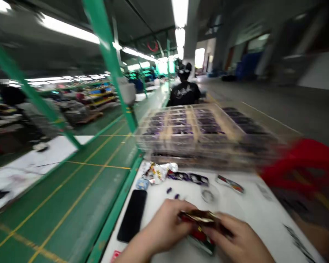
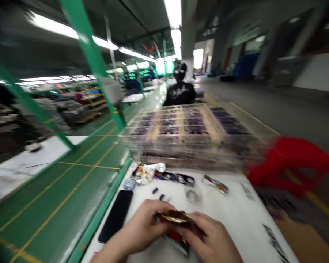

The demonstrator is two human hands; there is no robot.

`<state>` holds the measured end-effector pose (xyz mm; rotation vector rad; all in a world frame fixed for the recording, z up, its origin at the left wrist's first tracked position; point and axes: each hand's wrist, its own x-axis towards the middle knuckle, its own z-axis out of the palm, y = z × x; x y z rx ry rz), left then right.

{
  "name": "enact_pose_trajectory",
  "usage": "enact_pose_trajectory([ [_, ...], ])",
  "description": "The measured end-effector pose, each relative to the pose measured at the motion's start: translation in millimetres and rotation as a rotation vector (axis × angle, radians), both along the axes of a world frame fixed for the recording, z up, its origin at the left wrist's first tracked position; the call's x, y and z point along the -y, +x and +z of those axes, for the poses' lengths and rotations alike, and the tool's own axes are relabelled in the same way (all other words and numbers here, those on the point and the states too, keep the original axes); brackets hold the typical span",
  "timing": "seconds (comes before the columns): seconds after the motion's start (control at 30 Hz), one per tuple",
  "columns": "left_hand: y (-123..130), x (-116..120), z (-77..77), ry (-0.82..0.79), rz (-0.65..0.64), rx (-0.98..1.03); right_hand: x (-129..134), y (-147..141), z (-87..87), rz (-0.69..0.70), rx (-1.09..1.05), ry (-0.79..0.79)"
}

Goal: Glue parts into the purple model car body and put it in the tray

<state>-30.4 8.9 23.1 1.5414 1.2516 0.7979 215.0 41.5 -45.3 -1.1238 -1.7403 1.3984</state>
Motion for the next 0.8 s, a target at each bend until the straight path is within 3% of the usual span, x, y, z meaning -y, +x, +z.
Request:
enact_pose_trajectory([
  [0.07,-1.1,-1.6,3.4,0.107,0.000,-0.079,4.6,-2.6,28.4,0.052,-0.046,0.130],
  [0.13,-3.6,-3.6,2.5,0.225,-0.029,-0.148,5.5,-6.1,40.9,0.042,-0.079,0.278],
  [0.4,-3.8,3.7,2.0,0.420,-0.106,-0.215,12.3,-0.3,44.2,0.081,-0.080,0.588],
  [0.57,-2.7,2.3,4.1,0.366,-0.122,-0.196,9.0,3.6,48.7,0.139,-0.036,0.606],
  [0.8,-3.5,-0.4,9.2,0.157,-0.098,-0.115,7.0,4.7,55.5,0.113,-0.069,0.475],
])
